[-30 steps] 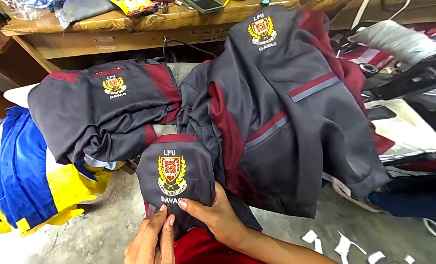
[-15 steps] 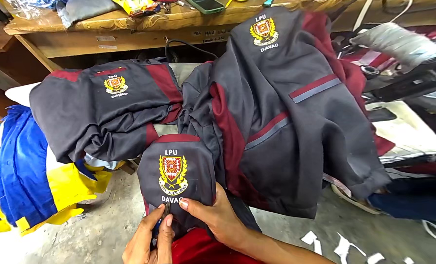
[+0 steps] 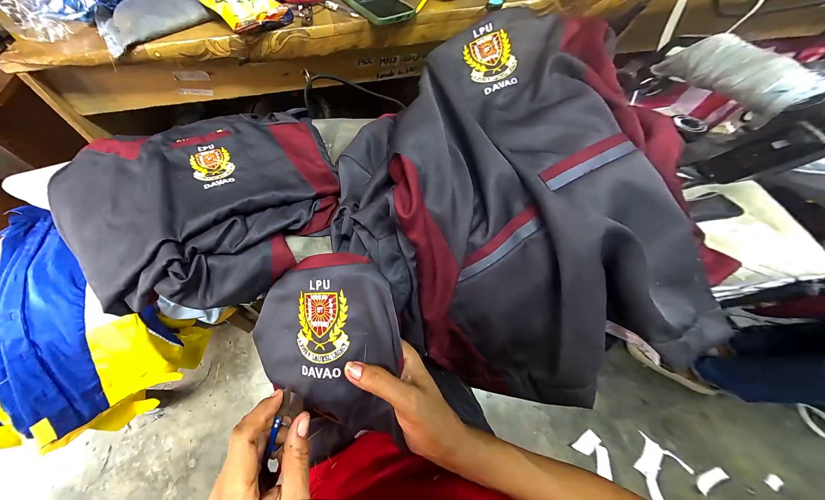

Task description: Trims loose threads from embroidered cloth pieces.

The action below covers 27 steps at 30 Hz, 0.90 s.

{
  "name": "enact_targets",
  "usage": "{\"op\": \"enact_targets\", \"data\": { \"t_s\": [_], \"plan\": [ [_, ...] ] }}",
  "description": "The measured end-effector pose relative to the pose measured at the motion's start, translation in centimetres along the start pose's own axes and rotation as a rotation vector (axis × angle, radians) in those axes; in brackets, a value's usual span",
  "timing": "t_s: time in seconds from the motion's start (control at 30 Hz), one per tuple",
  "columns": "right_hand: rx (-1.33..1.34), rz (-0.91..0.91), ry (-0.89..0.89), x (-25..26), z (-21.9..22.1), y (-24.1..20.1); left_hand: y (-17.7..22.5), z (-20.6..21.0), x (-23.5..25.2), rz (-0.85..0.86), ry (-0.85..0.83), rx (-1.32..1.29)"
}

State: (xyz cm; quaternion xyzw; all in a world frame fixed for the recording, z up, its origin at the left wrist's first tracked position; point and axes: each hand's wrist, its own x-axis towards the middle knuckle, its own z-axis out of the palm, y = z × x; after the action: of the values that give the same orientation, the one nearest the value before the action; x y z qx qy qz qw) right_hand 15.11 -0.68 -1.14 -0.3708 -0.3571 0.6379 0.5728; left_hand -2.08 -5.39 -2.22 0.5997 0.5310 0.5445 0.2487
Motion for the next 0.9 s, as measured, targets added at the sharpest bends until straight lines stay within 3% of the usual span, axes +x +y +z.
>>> {"op": "enact_targets", "data": {
  "t_s": [0.17, 0.27, 0.43, 0.73, 0.9],
  "plan": [
    [-0.008, -0.017, -0.012, 0.0, -0.1, 0.2, 0.2, 0.0, 0.4, 0.141, -0.237, 0.169],
    [-0.015, -0.021, -0.015, 0.2, -0.5, 0.1, 0.4, 0.0, 0.2, 0.208, -0.293, 0.219],
    [0.016, -0.014, -0.022, 0.2, -0.7, -0.5, 0.3, -0.2, -0.1, 0.196, -0.223, 0.118],
    [0.017, -0.013, -0.069, 0.3, -1.2, -0.5, 0.4, -0.4, 0.0, 0.285, -0.365, 0.14],
    [0.006, -0.044, -0.089, 0.3, -1.5, -0.5, 0.3, -0.3, -0.3, 0.16, -0.235, 0.084]
  ]
}}
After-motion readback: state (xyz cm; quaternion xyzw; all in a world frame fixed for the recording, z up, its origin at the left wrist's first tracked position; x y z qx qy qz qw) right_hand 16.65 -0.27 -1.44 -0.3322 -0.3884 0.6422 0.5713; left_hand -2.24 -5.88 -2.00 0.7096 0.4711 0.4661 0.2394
